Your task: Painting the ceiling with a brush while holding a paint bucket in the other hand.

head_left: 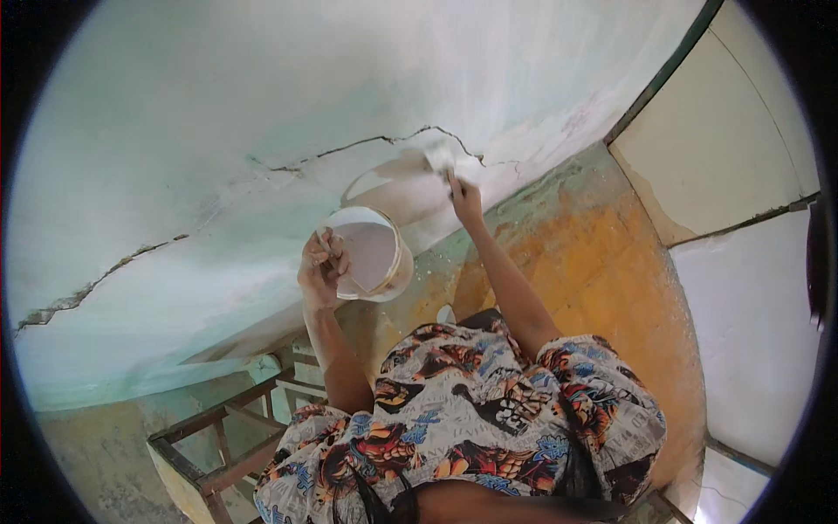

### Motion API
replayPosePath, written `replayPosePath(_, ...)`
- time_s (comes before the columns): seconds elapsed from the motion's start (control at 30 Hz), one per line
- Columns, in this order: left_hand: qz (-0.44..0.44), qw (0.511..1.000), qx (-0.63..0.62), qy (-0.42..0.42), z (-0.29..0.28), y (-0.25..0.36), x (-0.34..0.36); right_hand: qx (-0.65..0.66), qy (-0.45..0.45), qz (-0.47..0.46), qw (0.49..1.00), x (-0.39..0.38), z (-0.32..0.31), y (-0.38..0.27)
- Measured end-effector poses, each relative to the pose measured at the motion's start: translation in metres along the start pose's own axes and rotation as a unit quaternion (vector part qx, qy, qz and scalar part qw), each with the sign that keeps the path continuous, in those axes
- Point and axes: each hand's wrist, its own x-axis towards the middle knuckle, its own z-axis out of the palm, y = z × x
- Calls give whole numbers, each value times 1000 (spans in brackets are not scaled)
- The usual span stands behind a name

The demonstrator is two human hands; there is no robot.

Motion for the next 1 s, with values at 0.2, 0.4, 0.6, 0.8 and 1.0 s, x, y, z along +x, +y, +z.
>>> replayPosePath(0.2, -28, 998, 24, -47, 17, -1, 5, -207, 23, 244, 947, -22, -10, 147)
replayPosePath(0.4, -44, 998, 20, -49, 5, -3, 2, -145, -1, 196, 970, 31, -36, 9)
replayPosePath(0.6, -64, 997, 29, -39, 9, -8, 11, 22, -69, 88, 993, 30, -90, -180)
replayPosePath(0.8, -59, 996, 9, -69, 12, -12, 14, 165, -71, -93, 979, 46, -99, -293)
replayPosePath(1.0, -69, 994, -9, -88, 6, -14, 13, 164, 13, -134, 977, 58, -29, -177)
